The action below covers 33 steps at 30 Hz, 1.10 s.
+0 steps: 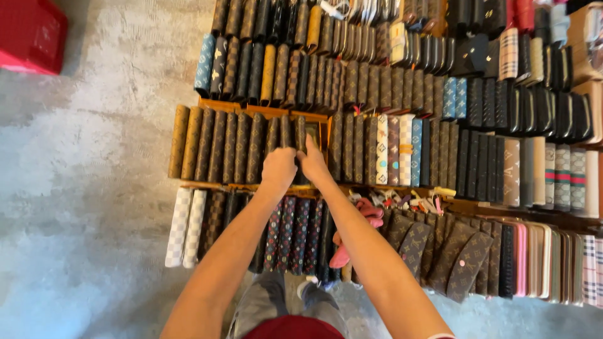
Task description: Cleaning and organizing various wallets on a display table.
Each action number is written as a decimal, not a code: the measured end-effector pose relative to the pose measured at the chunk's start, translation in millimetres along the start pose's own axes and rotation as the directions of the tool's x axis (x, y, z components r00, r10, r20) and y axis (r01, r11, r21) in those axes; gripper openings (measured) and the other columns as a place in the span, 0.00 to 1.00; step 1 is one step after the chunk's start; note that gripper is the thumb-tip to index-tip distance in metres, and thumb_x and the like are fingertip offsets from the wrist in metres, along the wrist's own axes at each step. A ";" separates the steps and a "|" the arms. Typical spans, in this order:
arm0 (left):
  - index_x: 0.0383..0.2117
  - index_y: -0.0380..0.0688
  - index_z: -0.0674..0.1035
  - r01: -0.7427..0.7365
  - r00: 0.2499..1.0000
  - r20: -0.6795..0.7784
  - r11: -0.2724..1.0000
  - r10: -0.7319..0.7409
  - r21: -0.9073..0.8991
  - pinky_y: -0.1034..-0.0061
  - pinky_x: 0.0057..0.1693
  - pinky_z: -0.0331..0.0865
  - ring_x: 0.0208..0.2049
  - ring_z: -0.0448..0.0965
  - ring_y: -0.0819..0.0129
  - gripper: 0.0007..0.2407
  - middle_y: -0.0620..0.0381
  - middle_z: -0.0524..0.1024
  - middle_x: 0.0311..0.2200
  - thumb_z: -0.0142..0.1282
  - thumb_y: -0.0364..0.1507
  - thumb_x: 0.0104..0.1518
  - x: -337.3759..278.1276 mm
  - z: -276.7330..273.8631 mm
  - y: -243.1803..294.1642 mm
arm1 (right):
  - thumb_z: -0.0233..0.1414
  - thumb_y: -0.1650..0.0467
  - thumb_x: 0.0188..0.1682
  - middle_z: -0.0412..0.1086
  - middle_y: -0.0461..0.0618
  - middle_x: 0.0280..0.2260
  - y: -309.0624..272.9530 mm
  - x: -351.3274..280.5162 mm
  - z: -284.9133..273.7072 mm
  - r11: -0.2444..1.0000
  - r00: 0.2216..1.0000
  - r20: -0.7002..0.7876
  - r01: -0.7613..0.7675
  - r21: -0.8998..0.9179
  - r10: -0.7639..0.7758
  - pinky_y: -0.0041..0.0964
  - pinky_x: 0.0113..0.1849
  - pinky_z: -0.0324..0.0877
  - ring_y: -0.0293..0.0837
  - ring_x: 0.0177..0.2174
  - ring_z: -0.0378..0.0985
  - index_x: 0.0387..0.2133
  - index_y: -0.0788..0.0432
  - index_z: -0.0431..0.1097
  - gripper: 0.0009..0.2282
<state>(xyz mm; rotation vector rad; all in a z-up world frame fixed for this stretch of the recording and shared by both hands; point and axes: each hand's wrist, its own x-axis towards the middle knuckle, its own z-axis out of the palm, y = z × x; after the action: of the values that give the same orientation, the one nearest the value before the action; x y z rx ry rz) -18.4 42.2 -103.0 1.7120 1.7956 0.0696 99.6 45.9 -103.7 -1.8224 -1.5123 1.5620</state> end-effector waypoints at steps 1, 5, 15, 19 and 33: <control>0.44 0.31 0.82 0.011 1.000 0.015 1.000 -0.011 -0.003 0.53 0.40 0.81 0.37 0.84 0.40 0.11 0.33 0.81 0.33 0.60 0.18 0.53 -1.7 2.5 -2.5 | 0.38 0.70 0.61 0.40 0.66 0.70 1.0 -3.9 5.1 1.000 1.000 0.011 -0.015 0.000 0.015 0.56 0.65 0.48 0.58 0.68 0.45 0.71 0.63 0.37 0.26; 0.40 0.37 0.84 -0.007 0.998 -0.053 0.991 0.015 0.135 0.55 0.42 0.81 0.39 0.82 0.42 0.11 0.36 0.77 0.37 0.66 0.21 0.50 1.2 6.1 -12.3 | 0.37 0.71 0.62 0.37 0.68 0.70 -10.2 -15.2 6.3 0.998 0.999 0.031 0.024 0.057 -0.025 0.58 0.66 0.46 0.61 0.68 0.43 0.71 0.64 0.33 0.27; 0.47 0.33 0.78 -0.019 0.984 -0.175 1.000 0.020 0.009 0.55 0.46 0.82 0.42 0.81 0.43 0.16 0.38 0.72 0.41 0.61 0.14 0.51 -25.5 -5.9 -9.0 | 0.40 0.74 0.59 0.37 0.71 0.70 4.0 -20.9 21.9 0.997 0.995 0.076 0.067 0.050 -0.071 0.58 0.65 0.46 0.63 0.68 0.42 0.72 0.61 0.30 0.30; 0.44 0.37 0.79 -0.035 0.978 -0.207 0.999 0.031 -0.014 0.61 0.46 0.81 0.41 0.81 0.47 0.15 0.43 0.72 0.39 0.64 0.17 0.50 -12.2 10.6 -11.8 | 0.40 0.78 0.58 0.43 0.69 0.69 4.8 -15.8 25.5 1.000 1.000 0.018 0.020 -0.002 -0.020 0.56 0.65 0.48 0.59 0.67 0.49 0.72 0.57 0.31 0.31; 0.43 0.40 0.81 -0.017 0.979 -0.206 0.998 0.003 -0.066 0.63 0.49 0.79 0.47 0.80 0.49 0.15 0.46 0.73 0.41 0.67 0.18 0.48 -17.1 -1.4 -19.5 | 0.52 0.75 0.53 0.54 0.71 0.64 -6.6 -35.0 11.3 0.995 0.991 -0.098 0.096 0.005 -0.095 0.55 0.61 0.60 0.63 0.63 0.59 0.69 0.64 0.45 0.32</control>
<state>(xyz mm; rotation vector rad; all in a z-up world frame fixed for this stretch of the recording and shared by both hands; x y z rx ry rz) -37.3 24.3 -103.8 1.7176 1.9100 0.3189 91.8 15.0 -84.2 -1.7668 -1.5212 1.4133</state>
